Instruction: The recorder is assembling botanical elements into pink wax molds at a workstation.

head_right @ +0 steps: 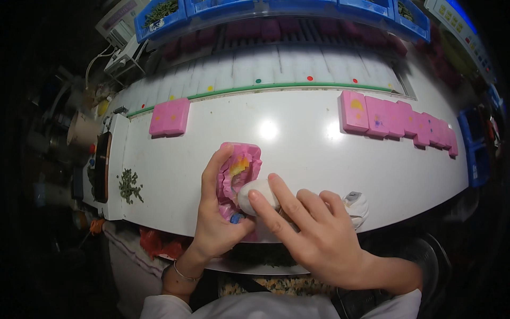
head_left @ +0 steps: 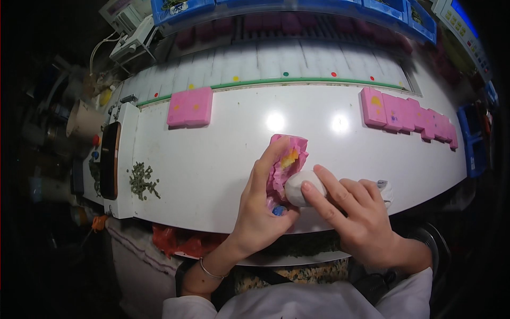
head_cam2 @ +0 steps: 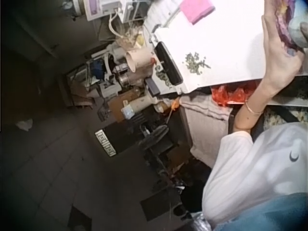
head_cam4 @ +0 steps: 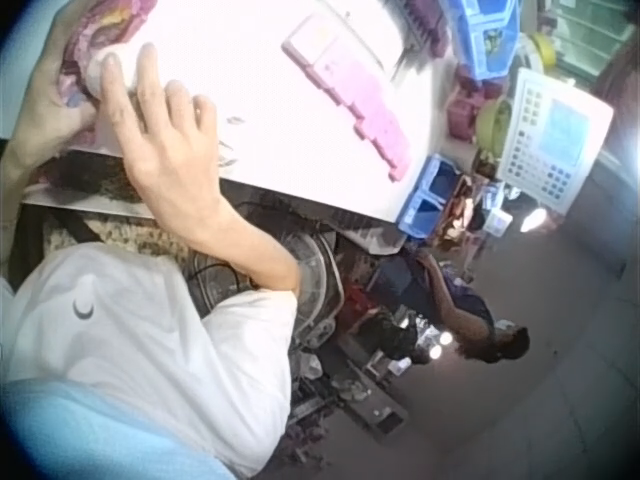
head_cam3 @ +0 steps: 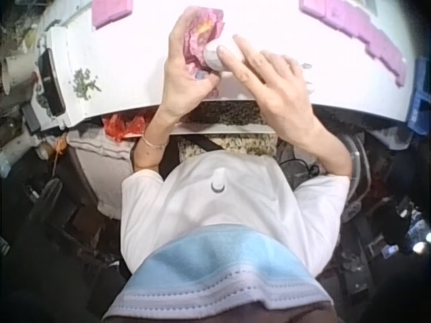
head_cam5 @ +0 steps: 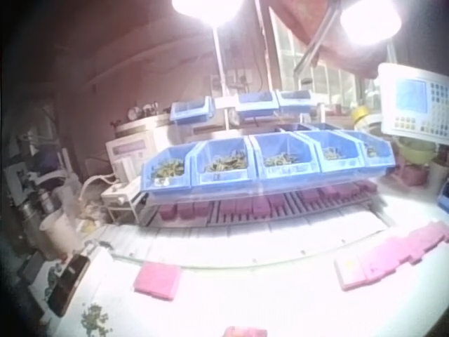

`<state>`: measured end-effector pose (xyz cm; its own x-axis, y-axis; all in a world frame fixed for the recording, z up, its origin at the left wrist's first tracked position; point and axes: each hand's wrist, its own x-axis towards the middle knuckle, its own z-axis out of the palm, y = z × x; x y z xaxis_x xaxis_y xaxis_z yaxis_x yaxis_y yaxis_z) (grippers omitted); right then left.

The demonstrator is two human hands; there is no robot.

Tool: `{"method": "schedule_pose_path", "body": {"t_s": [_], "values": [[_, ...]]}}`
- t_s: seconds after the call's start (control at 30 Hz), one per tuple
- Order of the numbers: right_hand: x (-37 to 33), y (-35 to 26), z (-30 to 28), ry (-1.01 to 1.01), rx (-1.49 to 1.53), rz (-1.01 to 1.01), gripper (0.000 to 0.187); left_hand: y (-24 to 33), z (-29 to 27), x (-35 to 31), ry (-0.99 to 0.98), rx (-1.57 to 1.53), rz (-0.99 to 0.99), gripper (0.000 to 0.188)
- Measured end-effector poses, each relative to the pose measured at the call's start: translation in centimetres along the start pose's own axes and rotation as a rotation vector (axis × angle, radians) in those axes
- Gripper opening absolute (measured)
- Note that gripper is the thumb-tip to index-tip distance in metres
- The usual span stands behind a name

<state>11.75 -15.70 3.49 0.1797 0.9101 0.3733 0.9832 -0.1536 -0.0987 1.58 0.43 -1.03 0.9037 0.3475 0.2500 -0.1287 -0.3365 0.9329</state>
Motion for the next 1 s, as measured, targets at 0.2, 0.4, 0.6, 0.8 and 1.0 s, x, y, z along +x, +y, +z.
{"method": "schedule_pose_path", "body": {"t_s": [0.2, 0.4, 0.6, 0.8, 1.0], "values": [[-0.3, 0.0, 0.1, 0.156, 0.066, 0.112, 0.056, -0.1, 0.2, 0.3, 0.051, -0.075, -0.061, 0.095], [0.3, -0.3, 0.3, -0.051, 0.078, 0.054, 0.053, -0.1, 0.5, 0.3, 0.102, -0.024, -0.024, 0.085], [-0.5, -1.1, 1.7, 0.047, -0.016, 0.096, 0.059, 0.1, 0.8, 0.7, 0.063, -0.062, -0.046, 0.081], [-0.1, 0.1, 0.4, -0.098, 0.118, 0.203, 0.068, -0.2, 0.0, 0.6, 0.062, -0.013, -0.059, 0.085], [-0.9, 0.1, 1.9, 0.029, 0.175, 0.338, 0.071, 0.6, 0.1, 0.0, 0.045, -0.395, -0.239, 0.075]]}}
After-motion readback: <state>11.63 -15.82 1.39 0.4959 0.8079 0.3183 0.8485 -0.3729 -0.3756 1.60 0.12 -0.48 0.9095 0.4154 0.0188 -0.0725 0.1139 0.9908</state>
